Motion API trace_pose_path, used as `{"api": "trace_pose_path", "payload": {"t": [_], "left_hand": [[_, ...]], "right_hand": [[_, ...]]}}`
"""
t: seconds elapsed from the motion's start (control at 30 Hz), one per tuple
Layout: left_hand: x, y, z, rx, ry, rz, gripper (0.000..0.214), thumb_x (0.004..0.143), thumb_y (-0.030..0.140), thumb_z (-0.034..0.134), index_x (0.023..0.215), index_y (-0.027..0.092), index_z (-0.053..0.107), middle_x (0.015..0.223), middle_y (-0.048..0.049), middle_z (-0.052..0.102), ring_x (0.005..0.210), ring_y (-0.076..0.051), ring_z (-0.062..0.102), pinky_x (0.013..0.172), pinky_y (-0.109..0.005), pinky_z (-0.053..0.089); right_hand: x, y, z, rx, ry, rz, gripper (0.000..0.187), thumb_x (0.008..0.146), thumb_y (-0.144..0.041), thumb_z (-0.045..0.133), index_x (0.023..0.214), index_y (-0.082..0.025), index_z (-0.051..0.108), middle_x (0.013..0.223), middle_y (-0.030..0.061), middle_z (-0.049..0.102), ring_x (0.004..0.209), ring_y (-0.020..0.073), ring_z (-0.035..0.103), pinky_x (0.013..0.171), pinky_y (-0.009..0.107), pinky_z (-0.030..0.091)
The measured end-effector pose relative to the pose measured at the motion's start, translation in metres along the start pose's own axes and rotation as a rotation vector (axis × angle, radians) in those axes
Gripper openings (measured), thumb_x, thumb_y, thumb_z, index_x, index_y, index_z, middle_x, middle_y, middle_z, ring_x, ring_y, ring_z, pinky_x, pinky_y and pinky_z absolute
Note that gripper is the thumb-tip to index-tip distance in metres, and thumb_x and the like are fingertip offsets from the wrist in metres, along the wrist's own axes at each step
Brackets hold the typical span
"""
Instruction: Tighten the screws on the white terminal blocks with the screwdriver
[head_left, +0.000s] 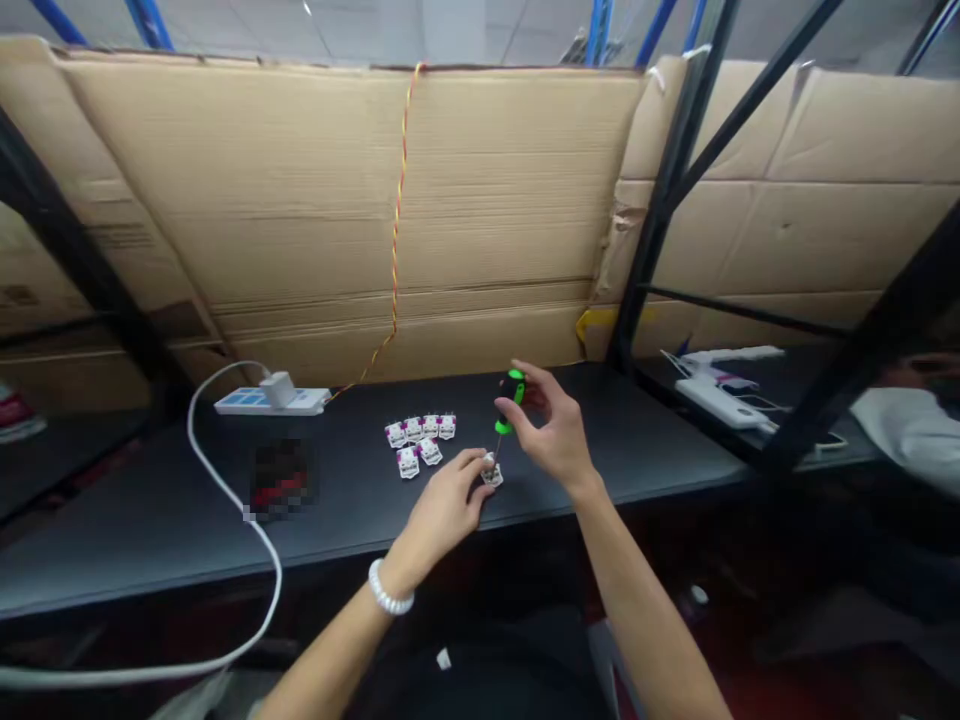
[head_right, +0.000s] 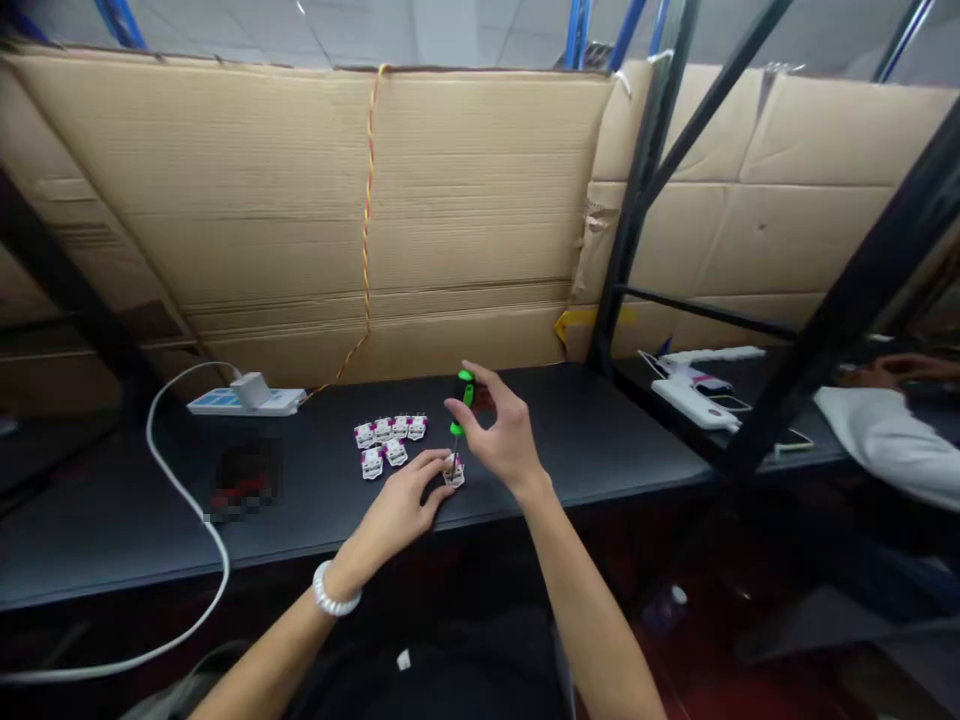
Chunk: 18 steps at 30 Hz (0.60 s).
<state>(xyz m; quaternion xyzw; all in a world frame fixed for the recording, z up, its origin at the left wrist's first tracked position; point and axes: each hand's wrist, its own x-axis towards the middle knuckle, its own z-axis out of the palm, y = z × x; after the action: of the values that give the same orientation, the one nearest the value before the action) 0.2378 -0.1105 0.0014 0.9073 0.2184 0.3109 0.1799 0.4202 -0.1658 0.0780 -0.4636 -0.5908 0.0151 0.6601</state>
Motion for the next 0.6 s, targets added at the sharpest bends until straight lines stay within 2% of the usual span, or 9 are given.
{"api": "trace_pose_path", "payload": {"t": [0.2, 0.37, 0.6], "left_hand": [[0.001, 0.0018, -0.0008, -0.02, -0.009, -0.012, 0.021, 0.101, 0.014, 0.063, 0.117, 0.023, 0.073, 0.14, -0.009, 0.069, 0.123, -0.028, 0.072, 0.111, -0.045, 0.059], [-0.0005, -0.0003, 0.0011, -0.016, 0.001, 0.008, 0.027, 0.101, 0.013, 0.062, 0.125, 0.024, 0.07, 0.141, -0.0089, 0.068, 0.124, -0.027, 0.071, 0.112, -0.045, 0.058], [-0.0009, 0.0002, 0.0013, -0.004, -0.021, 0.005, 0.026, 0.101, 0.012, 0.062, 0.124, 0.023, 0.07, 0.142, -0.0094, 0.067, 0.122, -0.027, 0.072, 0.11, -0.043, 0.059]], "right_hand": [[-0.0014, -0.0007, 0.0, -0.031, 0.012, -0.017, 0.049, 0.093, -0.04, 0.078, 0.139, -0.026, 0.066, 0.11, 0.0066, 0.079, 0.086, 0.021, 0.079, 0.081, 0.037, 0.069], [-0.0019, -0.0008, -0.0005, -0.047, 0.021, -0.031, 0.048, 0.094, -0.04, 0.078, 0.139, -0.026, 0.066, 0.11, 0.0061, 0.079, 0.087, 0.0217, 0.079, 0.082, 0.038, 0.069], [-0.0023, 0.0012, -0.0008, -0.058, 0.017, -0.026, 0.049, 0.094, -0.04, 0.078, 0.139, -0.025, 0.065, 0.111, 0.0083, 0.08, 0.091, 0.0236, 0.08, 0.082, 0.038, 0.069]]}}
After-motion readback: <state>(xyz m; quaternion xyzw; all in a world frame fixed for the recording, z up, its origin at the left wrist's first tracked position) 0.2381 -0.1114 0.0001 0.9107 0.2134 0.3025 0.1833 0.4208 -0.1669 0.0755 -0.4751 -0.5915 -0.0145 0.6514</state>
